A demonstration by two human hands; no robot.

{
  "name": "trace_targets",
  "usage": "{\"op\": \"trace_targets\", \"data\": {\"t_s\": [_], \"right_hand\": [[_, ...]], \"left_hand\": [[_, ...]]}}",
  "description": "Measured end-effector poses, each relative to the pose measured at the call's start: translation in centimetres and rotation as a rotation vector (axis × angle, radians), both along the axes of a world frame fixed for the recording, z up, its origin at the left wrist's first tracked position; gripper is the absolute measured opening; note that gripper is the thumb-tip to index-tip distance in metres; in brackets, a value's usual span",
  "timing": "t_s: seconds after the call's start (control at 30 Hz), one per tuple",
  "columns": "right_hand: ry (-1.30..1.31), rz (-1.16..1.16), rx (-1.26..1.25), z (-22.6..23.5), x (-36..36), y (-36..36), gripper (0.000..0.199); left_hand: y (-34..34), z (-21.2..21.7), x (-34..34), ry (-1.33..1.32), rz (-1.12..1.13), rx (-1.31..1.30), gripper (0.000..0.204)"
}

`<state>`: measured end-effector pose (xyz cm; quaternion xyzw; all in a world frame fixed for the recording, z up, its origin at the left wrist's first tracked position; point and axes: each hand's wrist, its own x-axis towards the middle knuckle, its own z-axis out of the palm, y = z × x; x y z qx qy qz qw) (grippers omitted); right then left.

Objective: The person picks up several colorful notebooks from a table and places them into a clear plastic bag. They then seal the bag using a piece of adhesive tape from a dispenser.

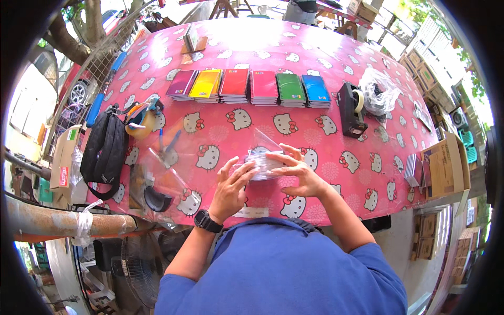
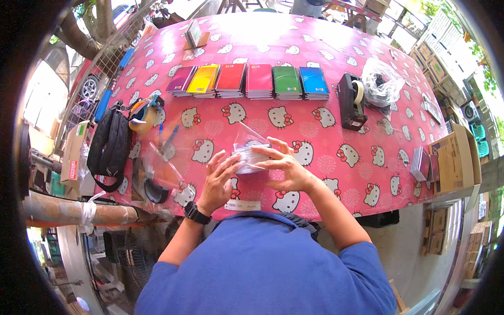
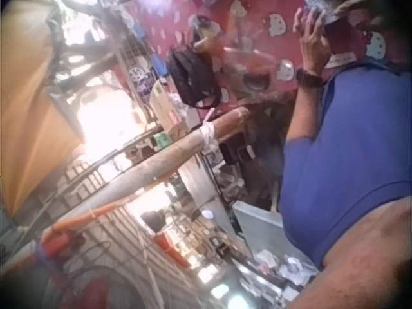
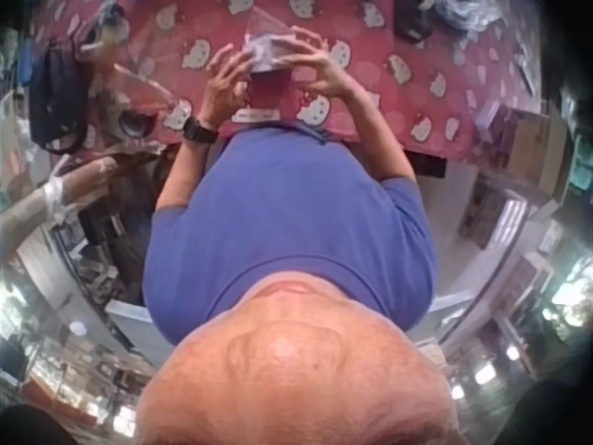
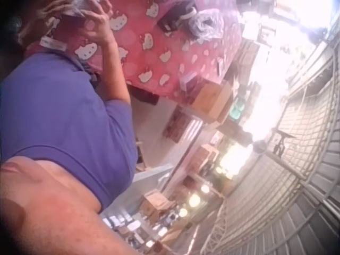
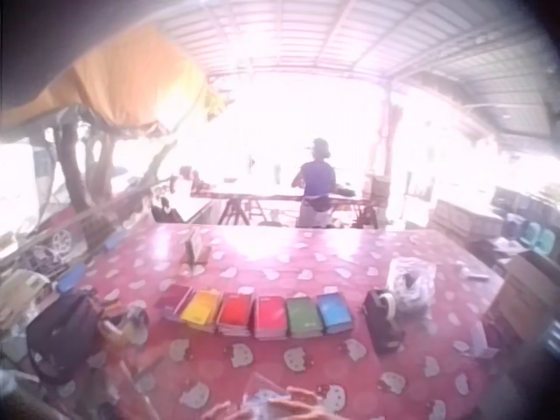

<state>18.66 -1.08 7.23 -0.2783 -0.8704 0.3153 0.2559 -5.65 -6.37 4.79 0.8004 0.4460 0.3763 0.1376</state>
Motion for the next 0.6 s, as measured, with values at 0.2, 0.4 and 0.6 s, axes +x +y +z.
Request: {"op": "trace_targets", "data": {"t_s": [0.2,0.4,0.6], "right_hand": [[-0.063,0.049,0.009,0.1,0.4,0.2,0.069],[-0.136,0.038,-0.014,0.5,0.3,-0.1,0.071],[-0.156,0.026,0.002,0.7,0.2,-0.2,0.071]], "left_hand": [[1.4,0.6,0.6,0.129,-0.111,0.013,0.067],[0.6,0.5,-0.6,-0.002,-0.086,-0.098,0.063],[1.9,1.1,-0.9,0.172,-0.177,0.016,0.063]]}}
